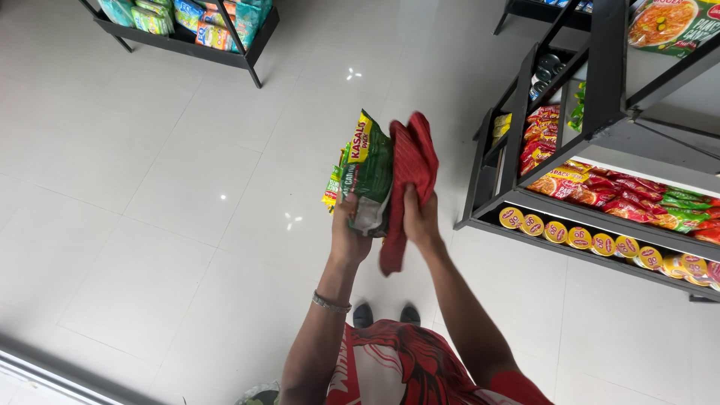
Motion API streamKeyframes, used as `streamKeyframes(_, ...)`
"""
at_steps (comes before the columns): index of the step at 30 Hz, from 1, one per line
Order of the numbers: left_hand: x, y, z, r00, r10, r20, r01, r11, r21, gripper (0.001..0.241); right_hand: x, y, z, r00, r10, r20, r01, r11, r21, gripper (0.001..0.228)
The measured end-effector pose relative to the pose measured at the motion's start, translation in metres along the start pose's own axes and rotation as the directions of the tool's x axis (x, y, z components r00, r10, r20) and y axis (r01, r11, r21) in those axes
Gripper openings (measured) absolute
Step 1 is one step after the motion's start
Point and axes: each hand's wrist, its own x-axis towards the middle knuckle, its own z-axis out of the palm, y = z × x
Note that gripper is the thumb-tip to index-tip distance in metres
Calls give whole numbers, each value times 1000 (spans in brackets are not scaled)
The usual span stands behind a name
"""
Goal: Removing noodle packets from a shelf, wiping them with a cloth on the floor, and restocking them.
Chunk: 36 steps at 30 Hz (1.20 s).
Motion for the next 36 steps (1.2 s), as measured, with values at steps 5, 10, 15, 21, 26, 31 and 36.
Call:
streamKeyframes(5, 9, -11, 1, 981, -159, -114, 135, 972, -194, 54, -53, -59, 26, 826, -564, 6, 531, 774, -345, 52)
streamKeyframes(10, 13, -48, -47, 971, -220, -92, 215, 975, -61, 57, -42, -89, 24, 580, -748, 322, 742, 321, -588, 49)
streamKeyframes(15, 22, -29, -43, 989, -145, -1, 143, 976, 166, 57, 1, -103, 3, 638, -722, 270, 757, 521, -395, 42)
streamKeyframes(21, 23, 25, 19, 991, -113, -76, 111, 993, -33, 62, 1, -2, 7, 882, -471, -15, 469, 880, -76, 41)
streamKeyframes(26, 28, 1, -5, 992, -122, -34, 112, 973, -204, 59, -40, -83, 38, 628, -768, 125, 711, 501, -494, 51)
streamKeyframes(31, 20, -24, -28, 991, -132, 29, 127, 983, 135, 58, -12, -129, 23, 539, -775, 329, 762, 284, -582, 53)
streamKeyframes(36, 15, 5, 11, 992, -119, -45, 114, 988, -107, 52, 9, -90, 3, 934, -358, -5, 349, 912, -213, 38)
